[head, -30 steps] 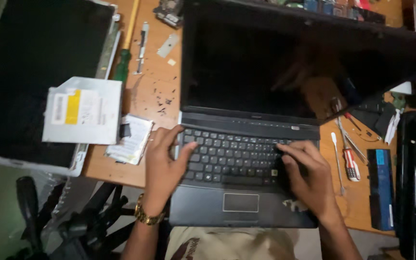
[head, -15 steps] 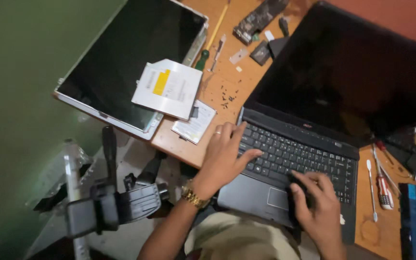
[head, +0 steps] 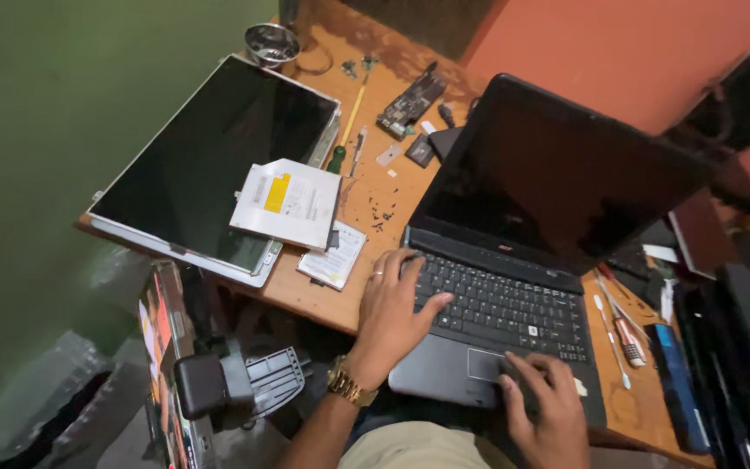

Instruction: The person uses a screwdriver to pry and press keys on a laptop keyboard, then closes the laptop and flips it over. They remove the bottom cover and use the screwdriver to adjust internal components, including the RAM slot.

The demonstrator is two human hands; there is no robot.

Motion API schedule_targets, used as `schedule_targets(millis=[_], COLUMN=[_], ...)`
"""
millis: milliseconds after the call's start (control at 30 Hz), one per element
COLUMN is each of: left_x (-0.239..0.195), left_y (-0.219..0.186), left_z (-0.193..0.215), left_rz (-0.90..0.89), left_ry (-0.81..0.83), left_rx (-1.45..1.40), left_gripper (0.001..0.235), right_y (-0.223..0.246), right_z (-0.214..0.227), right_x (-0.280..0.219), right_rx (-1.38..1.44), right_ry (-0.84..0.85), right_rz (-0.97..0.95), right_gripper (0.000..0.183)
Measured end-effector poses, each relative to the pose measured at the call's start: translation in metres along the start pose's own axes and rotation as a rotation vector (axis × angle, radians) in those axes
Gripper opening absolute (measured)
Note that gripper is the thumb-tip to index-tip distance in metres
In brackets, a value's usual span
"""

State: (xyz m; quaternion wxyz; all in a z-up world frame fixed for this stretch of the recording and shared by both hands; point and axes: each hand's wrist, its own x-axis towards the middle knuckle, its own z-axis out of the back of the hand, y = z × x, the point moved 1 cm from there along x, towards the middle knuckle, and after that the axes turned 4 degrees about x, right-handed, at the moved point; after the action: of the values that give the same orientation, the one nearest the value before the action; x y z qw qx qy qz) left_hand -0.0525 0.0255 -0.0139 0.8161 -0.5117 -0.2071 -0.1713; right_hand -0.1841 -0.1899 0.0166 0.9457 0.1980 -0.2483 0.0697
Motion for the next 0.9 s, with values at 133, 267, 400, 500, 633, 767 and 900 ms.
schedule_targets(millis=[133, 267, 400, 500, 633, 767, 900], left_x=[-0.006, -0.011, -0.015, -0.012, -0.015, -0.017, -0.02], left_y=[0.003, 0.007, 0.009, 0.009, 0.008, 0.007, 0.007], left_z=[-0.003, -0.012, -0.013, -0.012, -0.012, -0.007, -0.01], left_rz=[-0.005, -0.016, -0.004, -0.002, 0.008, 0.005, 0.009], left_ry=[0.024, 0.038, 0.051, 0.05, 0.047, 0.047, 0.072], left_rx=[-0.023, -0.028, -0.049, -0.064, -0.101, -0.116, -0.091], left_gripper=[0.064, 0.069, 0.068, 0.073, 0.084, 0.087, 0.086], right_y=[0.009, 0.02, 0.023, 0.02, 0.015, 0.021, 0.024], right_z=[-0.005, -0.011, -0.017, -0.022, -0.027, -0.031, -0.032], right_x=[-0.006, -0.018, -0.022, -0.019, -0.022, -0.023, -0.028], right_rx=[-0.027, -0.036, 0.038, 0.003, 0.012, -0.016, -0.019], right_ry=[-0.015, 0.037, 0.075, 0.075, 0.079, 0.095, 0.087], right_rz=[0.026, -0.017, 0.022, 0.16, 0.224, 0.243, 0.226], right_gripper=[0.033, 0.032, 0.032, 0.034, 0.035, 0.036, 0.034])
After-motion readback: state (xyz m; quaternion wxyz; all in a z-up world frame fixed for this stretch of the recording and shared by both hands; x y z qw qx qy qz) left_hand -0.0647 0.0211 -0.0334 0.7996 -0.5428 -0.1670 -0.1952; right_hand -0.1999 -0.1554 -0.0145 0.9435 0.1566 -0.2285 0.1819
